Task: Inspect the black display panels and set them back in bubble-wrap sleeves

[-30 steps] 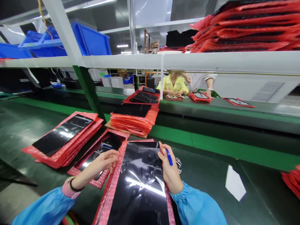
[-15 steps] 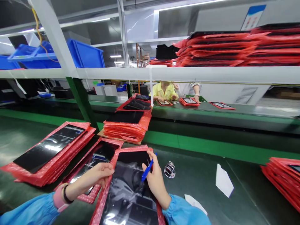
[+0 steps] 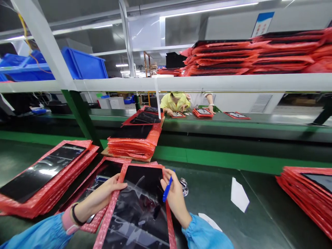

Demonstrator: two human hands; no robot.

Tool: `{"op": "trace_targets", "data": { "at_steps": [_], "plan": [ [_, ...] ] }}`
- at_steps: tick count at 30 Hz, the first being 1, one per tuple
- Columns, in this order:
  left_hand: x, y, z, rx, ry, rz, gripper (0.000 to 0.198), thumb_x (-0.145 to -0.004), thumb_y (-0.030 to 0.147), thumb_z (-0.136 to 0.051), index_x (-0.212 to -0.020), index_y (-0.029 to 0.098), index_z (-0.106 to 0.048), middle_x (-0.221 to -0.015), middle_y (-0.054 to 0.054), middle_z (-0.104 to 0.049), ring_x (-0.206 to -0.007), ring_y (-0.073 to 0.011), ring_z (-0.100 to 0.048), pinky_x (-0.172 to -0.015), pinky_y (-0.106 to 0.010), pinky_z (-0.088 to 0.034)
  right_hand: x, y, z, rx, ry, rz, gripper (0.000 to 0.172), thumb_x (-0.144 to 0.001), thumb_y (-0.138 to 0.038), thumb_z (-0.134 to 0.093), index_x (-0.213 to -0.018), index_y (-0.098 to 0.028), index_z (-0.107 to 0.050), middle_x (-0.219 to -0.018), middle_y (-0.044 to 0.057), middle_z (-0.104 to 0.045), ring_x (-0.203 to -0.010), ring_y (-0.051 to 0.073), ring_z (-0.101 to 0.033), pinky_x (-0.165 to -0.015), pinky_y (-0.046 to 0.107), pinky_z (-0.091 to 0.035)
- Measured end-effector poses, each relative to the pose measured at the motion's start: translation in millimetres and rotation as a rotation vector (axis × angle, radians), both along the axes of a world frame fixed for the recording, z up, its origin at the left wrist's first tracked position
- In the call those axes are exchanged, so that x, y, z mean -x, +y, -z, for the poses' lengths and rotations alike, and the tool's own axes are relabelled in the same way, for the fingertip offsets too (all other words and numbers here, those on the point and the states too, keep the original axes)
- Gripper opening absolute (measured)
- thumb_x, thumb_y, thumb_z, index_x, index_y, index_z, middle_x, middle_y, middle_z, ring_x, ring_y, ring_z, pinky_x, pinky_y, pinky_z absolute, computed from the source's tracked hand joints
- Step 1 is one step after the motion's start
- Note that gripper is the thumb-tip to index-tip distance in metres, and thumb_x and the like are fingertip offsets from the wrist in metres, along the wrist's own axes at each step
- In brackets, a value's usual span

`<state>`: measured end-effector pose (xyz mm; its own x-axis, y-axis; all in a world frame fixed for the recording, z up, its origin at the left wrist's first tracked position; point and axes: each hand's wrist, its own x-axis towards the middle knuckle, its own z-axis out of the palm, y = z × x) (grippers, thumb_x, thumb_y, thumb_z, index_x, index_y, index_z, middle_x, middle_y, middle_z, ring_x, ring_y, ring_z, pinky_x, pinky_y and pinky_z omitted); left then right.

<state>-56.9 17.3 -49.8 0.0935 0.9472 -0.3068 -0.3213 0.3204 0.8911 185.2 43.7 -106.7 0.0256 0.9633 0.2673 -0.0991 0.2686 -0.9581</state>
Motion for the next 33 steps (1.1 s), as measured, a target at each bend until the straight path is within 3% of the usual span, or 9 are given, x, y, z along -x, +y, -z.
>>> {"op": "trace_targets", "data": {
  "at_steps": [4, 6, 8, 10, 16, 21, 27, 30, 33],
  "plan": [
    [19.3, 5.0, -4.0, -0.059, 0.012, -0.045, 0.042, -0.057, 0.006, -0.082, -0.093, 0.019, -0.066, -0.075, 0.005, -0.063, -0.065, -0.0089, -0.06, -0.064, -0.017, -0.048, -48.0, 26.1, 11.3, 0.037, -0.099, 0.214, 0.05, -0.075, -0.047, -0.072, -0.118, -0.024, -0.06, -0.137, 0.011, -0.058, -0.137, 0.029, -0.043, -0.116, 0.049, -0.025],
    [39.9, 9.0, -8.2, -0.054, 0.028, -0.099, 0.041, -0.057, 0.004, -0.08, -0.093, 0.02, -0.067, -0.077, 0.005, -0.066, -0.066, -0.0099, -0.063, -0.064, -0.018, -0.05, -68.6, 38.7, 22.4, 0.102, -0.142, 0.244, 0.046, -0.073, -0.047, -0.074, -0.11, -0.023, -0.064, -0.124, 0.011, -0.067, -0.13, 0.032, -0.051, -0.112, 0.051, -0.032],
    [66.3, 14.2, -9.9, -0.03, 0.036, -0.136, 0.044, -0.058, 0.003, -0.077, -0.097, 0.02, -0.067, -0.079, 0.003, -0.068, -0.07, -0.0146, -0.067, -0.068, -0.023, -0.053, -80.6, 47.0, 33.8, 0.174, -0.18, 0.186, 0.032, -0.077, -0.044, -0.073, -0.097, -0.021, -0.067, -0.101, 0.008, -0.074, -0.108, 0.03, -0.066, -0.099, 0.049, -0.046],
    [95.0, 19.9, -7.2, -0.02, 0.056, -0.204, 0.048, -0.059, 0.002, -0.074, -0.102, 0.021, -0.067, -0.08, 0.001, -0.07, -0.072, -0.0187, -0.069, -0.066, -0.026, -0.055, -84.7, 50.8, 42.5, 0.224, -0.201, 0.101, 0.023, -0.086, -0.038, -0.067, -0.094, -0.016, -0.067, -0.091, 0.005, -0.073, -0.088, 0.022, -0.071, -0.086, 0.044, -0.054],
    [158.8, 33.1, 21.4, 0.058, 0.139, -0.346, 0.054, -0.06, -0.002, -0.067, -0.11, 0.02, -0.065, -0.076, 0.0, -0.073, -0.069, -0.0218, -0.071, -0.061, -0.027, -0.056, -82.9, 48.9, 44.9, 0.237, -0.216, 0.034, 0.023, -0.089, -0.036, -0.065, -0.096, -0.014, -0.066, -0.091, 0.004, -0.073, -0.086, 0.019, -0.071, -0.082, 0.041, -0.056],
    [173.3, 42.7, 38.7, 0.066, 0.191, -0.289, 0.064, -0.06, 0.002, -0.067, -0.123, 0.015, -0.059, -0.078, -0.004, -0.074, -0.073, -0.0243, -0.072, -0.063, -0.029, -0.055, -78.1, 46.9, 38.3, 0.156, -0.187, 0.045, 0.048, -0.073, -0.061, -0.069, -0.095, -0.019, -0.069, -0.089, 0.011, -0.077, -0.096, 0.031, -0.072, -0.089, 0.046, -0.054],
    [177.7, 62.7, 41.3, 0.029, 0.324, -0.141, 0.055, -0.062, 0.009, -0.076, -0.115, 0.017, -0.063, -0.102, -0.008, -0.073, -0.097, -0.0283, -0.069, -0.082, -0.034, -0.053, -70.1, 50.8, 37.4, 0.101, -0.171, 0.073, 0.051, -0.073, -0.063, -0.068, -0.1, -0.019, -0.069, -0.103, 0.014, -0.076, -0.097, 0.032, -0.071, -0.09, 0.049, -0.052],
    [178.0, 74.0, 44.3, -0.001, 0.444, -0.124, 0.036, -0.078, 0.023, -0.072, -0.113, 0.016, -0.063, -0.112, -0.01, -0.068, -0.101, -0.0247, -0.065, -0.088, -0.039, -0.052, -70.4, 50.5, 35.3, 0.08, -0.136, 0.131, 0.05, -0.077, -0.062, -0.064, -0.103, -0.02, -0.066, -0.111, 0.014, -0.073, -0.11, 0.033, -0.066, -0.1, 0.05, -0.046],
    [176.7, 82.6, 45.8, -0.045, 0.573, -0.129, 0.032, -0.09, 0.033, -0.06, -0.118, 0.015, -0.059, -0.12, -0.01, -0.062, -0.103, -0.0228, -0.062, -0.089, -0.045, -0.052, -70.9, 44.3, 26.4, 0.055, -0.095, 0.18, 0.047, -0.077, -0.06, -0.066, -0.105, -0.022, -0.064, -0.117, 0.012, -0.071, -0.117, 0.031, -0.061, -0.108, 0.049, -0.038]
  ]
}}
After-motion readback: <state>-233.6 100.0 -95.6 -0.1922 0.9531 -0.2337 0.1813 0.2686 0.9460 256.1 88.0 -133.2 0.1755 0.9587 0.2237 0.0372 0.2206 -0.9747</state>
